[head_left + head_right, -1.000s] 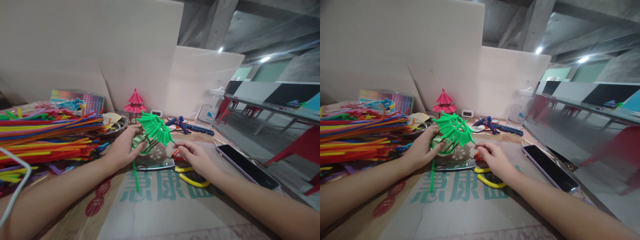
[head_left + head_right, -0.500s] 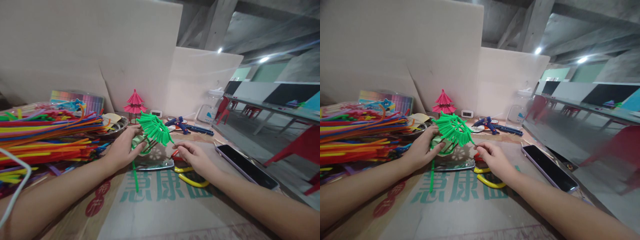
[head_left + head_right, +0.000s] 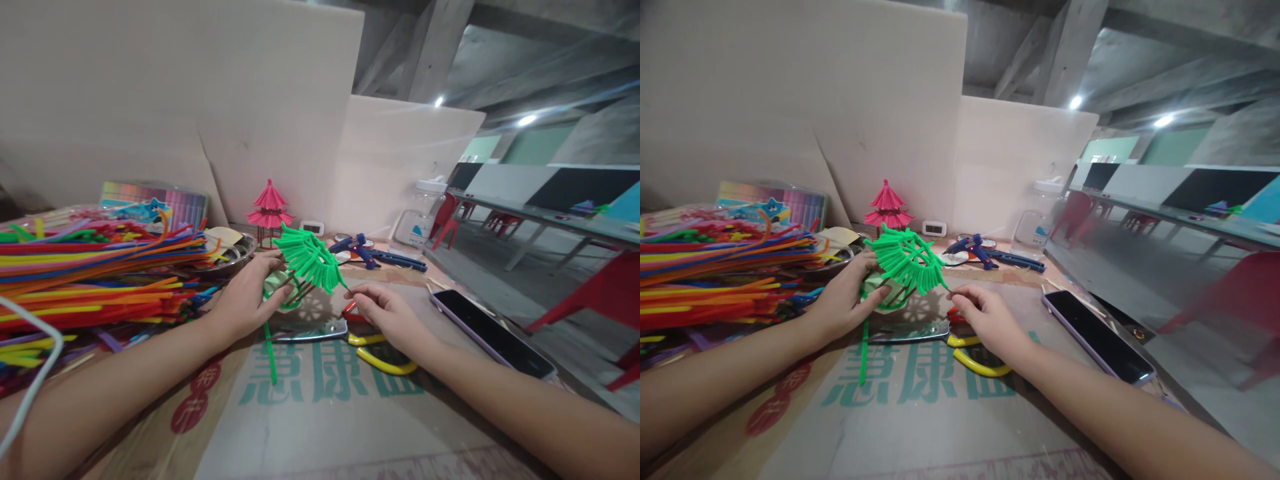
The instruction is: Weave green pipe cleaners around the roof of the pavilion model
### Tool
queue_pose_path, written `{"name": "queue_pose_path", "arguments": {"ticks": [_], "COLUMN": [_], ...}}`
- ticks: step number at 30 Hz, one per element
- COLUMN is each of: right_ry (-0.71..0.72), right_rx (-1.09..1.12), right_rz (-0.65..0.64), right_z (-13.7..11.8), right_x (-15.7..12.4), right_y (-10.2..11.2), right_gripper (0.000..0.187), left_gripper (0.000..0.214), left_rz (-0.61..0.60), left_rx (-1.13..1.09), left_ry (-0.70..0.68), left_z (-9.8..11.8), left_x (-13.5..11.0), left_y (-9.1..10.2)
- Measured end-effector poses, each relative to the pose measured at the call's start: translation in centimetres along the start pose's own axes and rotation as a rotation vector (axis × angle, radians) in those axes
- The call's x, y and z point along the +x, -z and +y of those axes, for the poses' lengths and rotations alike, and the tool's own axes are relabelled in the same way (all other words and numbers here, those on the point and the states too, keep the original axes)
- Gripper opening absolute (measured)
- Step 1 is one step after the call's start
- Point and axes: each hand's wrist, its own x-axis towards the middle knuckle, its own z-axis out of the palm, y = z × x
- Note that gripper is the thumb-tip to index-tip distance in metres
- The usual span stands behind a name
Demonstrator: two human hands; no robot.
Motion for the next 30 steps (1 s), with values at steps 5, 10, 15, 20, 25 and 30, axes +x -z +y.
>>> {"name": "queue_pose_path", "arguments": {"ticks": [5, 10, 15, 20, 25, 30], "right_ry": [0.014, 0.050, 0.010, -0.040, -0.040, 0.038], "right_rx": [-0.019, -0.050, 0.012, 0.067, 0.047, -0.045], "right_rz": [-0.003, 0.010, 0.004, 0.000, 0.002, 0.004], "right_z": [-0.25, -0.02, 0.19, 0.10, -0.10, -0.08], "right_x": [-0.03, 0.07, 0.13, 0.08, 0.02, 0.04], "right_y": [0.08, 0.19, 0.15, -0.04, -0.07, 0.09], "right_gripper": [0.038, 0.038, 0.040, 0.039, 0.038, 0.038], "left_gripper": [0.035, 0.036, 0.035, 0.035, 0.034, 0.036], "left_rz": [-0.001, -0.004, 0.001, 0.008, 0.003, 0.010], "left_rx": [-0.005, 0.007, 0.016, 0.013, 0.009, 0.007], "left_ry": [0.025, 0.023, 0.008, -0.005, 0.006, 0.005], "left_z": [-0.04, -0.12, -0.22, -0.30, -0.14, -0.17], "left_x": [0.04, -0.01, -0.13, -0.11, -0.07, -0.13], "left_y": [-0.10, -0.15, -0.17, -0.23, -0.15, -0.08]}}
